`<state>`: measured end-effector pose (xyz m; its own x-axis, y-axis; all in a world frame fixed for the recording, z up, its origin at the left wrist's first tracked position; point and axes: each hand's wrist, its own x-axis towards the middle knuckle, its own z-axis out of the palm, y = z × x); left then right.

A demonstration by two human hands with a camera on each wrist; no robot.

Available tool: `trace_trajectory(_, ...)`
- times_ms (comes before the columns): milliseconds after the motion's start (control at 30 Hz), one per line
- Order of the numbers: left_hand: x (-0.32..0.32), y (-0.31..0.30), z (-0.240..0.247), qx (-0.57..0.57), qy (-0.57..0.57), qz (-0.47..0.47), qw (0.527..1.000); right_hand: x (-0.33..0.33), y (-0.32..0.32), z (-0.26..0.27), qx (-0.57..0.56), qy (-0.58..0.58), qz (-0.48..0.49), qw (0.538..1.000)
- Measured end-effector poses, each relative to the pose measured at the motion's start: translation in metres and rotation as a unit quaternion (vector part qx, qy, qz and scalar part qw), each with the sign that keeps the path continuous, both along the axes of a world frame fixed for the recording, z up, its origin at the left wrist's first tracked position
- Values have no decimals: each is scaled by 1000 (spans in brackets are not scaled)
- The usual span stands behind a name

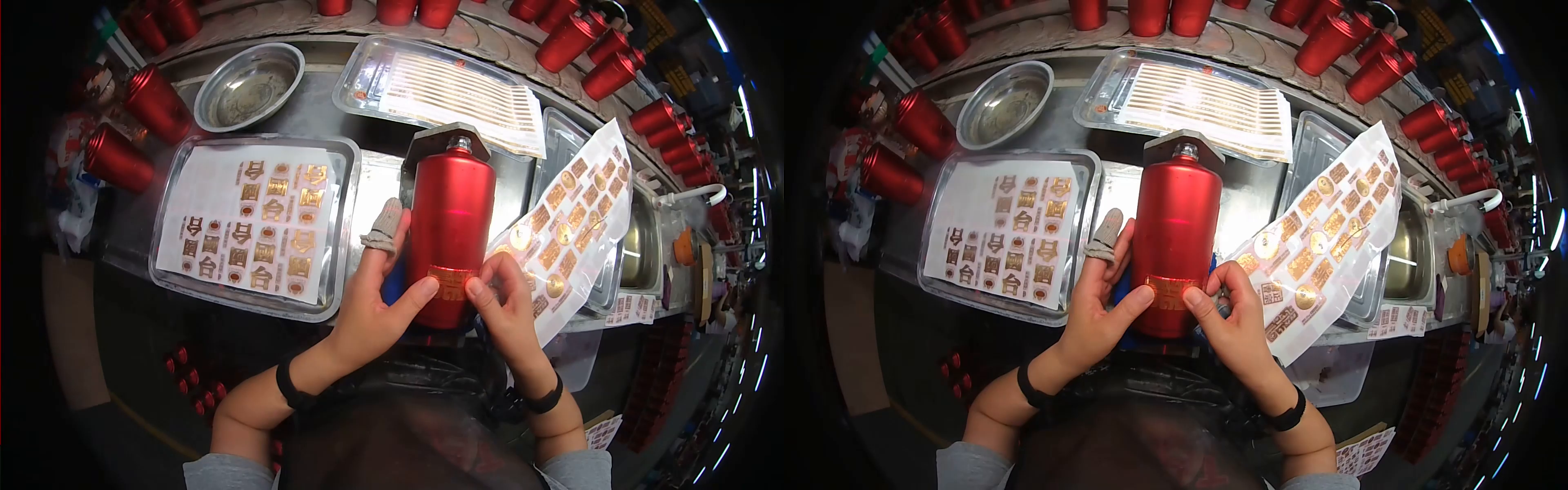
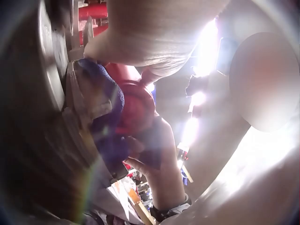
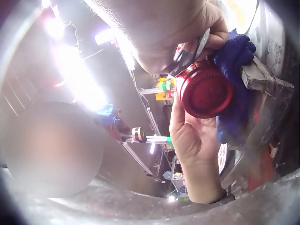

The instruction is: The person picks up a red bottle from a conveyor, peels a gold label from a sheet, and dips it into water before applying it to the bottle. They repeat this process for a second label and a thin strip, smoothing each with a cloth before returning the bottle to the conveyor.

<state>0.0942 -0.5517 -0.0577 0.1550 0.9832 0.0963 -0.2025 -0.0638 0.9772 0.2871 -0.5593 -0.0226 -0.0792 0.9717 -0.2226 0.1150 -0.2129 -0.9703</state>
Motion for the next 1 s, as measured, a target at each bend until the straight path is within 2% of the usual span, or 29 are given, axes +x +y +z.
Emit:
trace_trajectory(167,6,-1,3,-1,13,31,999,0,-1,-5,19,-4,-1,1000)
trace_trajectory(267,6,0,10,-38,1,6,999,0,-2,-4,7,4,-4,1000)
trace_trajectory(367,10,-1,7,-36,-2,23,999,1,-2,-7,17,-10,-1,1000)
trace_trajectory(467,11,-1,6,-65,-37,33,997,1,-2,-11,42,-13,-4,999)
trace_trajectory(567,12,-3,6,19,11,49,999,-1,-2,-5,30,-10,-8,999)
trace_trajectory(667,11,-1,8,12,28,36,999,-1,-2,-12,62,-62,-2,996)
trace_trajectory(767,14,0,9,3,15,53,998,-5,-1,-6,19,-31,-19,999)
trace_trajectory(1000,18,9,10,-22,-20,68,997,-4,1,-7,41,-60,-19,997)
